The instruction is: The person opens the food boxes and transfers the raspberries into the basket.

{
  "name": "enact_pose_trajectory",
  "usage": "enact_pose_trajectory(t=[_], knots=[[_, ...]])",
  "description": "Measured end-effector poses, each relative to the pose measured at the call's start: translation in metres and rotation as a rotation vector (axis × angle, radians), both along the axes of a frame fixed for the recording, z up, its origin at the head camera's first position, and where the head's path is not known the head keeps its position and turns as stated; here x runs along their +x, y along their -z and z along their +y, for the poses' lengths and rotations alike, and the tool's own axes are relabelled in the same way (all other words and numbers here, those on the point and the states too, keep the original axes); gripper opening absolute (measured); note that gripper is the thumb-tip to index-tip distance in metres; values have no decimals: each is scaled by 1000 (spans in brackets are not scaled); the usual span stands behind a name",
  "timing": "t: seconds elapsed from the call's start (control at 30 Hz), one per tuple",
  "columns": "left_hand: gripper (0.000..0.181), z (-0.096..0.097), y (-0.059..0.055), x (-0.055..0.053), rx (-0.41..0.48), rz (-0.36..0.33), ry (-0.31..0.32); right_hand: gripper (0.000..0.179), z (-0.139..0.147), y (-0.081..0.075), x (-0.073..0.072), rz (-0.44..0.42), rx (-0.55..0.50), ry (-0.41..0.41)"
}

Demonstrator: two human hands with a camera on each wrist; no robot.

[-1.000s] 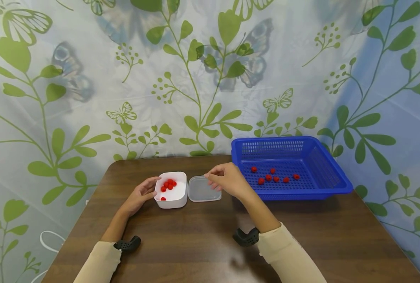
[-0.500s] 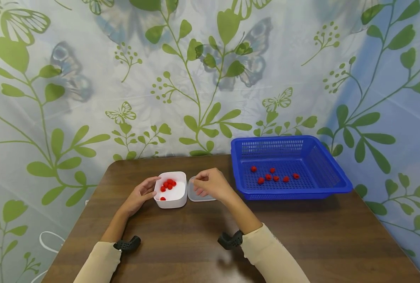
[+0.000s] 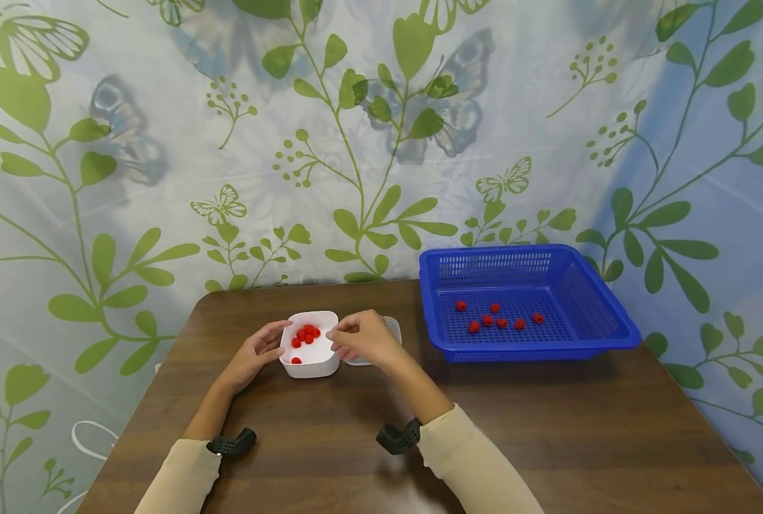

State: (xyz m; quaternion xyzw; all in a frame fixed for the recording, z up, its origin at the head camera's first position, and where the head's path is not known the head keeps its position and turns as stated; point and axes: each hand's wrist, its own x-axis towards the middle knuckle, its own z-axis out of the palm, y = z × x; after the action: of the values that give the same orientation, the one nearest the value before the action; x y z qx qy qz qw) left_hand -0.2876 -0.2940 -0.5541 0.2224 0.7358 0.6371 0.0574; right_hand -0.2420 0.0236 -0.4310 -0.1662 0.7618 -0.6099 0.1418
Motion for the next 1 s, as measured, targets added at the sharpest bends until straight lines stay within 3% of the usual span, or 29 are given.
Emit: enact_pose_trajectory(t=[0.43,0.63,1.0], knots=[[53,-1,1,1,11,-16,5,20,-21,9,-17,-32,2,-17],[53,0,2,-2,40,7,24,21,-33,9,-26,-25,54,-42],[54,1,0,-1,54,-14,34,20,-49,13,-43,-16,202,-113]])
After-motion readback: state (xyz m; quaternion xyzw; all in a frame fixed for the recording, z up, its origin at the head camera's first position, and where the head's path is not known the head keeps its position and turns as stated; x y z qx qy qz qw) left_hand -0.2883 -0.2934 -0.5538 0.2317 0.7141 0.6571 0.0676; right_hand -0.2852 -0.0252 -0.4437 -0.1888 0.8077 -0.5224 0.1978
